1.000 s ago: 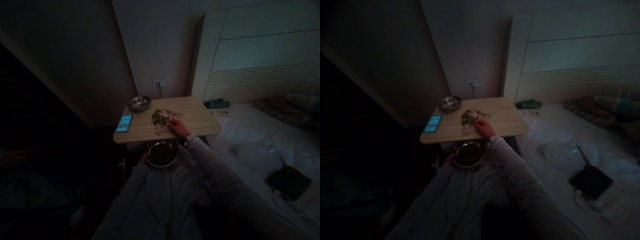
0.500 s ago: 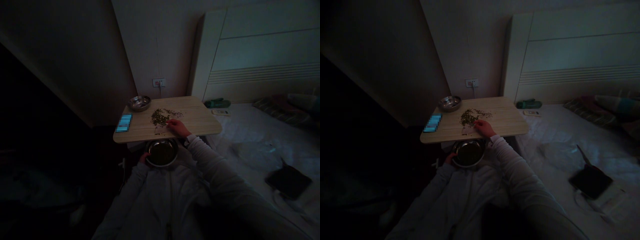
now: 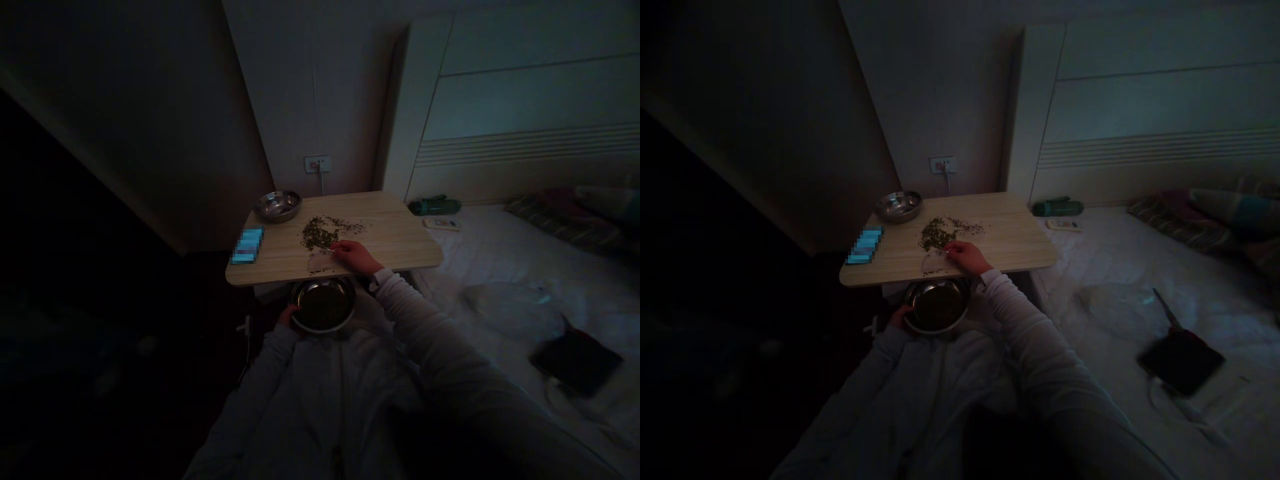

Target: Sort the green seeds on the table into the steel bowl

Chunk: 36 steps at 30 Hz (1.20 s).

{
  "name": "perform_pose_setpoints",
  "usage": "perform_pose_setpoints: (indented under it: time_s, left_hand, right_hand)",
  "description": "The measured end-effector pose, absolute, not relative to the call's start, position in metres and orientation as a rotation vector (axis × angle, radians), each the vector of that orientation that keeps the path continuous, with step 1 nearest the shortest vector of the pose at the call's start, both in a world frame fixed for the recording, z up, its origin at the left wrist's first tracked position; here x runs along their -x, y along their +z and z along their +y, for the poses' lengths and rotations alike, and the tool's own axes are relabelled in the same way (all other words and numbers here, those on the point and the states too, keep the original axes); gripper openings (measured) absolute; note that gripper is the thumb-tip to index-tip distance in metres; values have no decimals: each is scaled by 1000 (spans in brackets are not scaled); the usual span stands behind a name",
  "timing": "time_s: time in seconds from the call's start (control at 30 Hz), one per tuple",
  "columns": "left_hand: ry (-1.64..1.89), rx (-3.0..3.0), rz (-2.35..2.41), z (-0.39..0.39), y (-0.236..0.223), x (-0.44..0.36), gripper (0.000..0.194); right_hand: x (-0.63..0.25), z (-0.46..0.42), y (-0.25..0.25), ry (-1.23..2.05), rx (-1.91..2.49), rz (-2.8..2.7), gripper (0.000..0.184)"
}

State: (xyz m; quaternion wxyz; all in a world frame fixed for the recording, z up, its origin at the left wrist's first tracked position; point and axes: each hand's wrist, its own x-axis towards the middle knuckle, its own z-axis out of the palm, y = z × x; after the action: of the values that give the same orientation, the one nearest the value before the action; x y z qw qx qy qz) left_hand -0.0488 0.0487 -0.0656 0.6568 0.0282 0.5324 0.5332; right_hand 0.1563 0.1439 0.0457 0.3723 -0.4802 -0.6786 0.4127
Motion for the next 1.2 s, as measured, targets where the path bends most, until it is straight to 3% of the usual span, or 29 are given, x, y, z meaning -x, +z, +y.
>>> perform_pose_setpoints:
  time_s: [0.63,0.87,1.07,1.2]
  left_hand:
    - [1166,-10,1180,43,-46,42,16]
    - [1197,0,1154,42,-51,41,17]
    - [1210,52,1174,41,-41,39,23]
    - [1179,83,1198,39,-31,35,22]
  right_hand:
    - [-162,139,46,1347,1096,-1704,26]
    - [-172,163,37,999,1172,-1188,26]
    - [-174,172,32,840,1231,-1325,25]
    - [-162,158,36,915,1184,-1451,26]
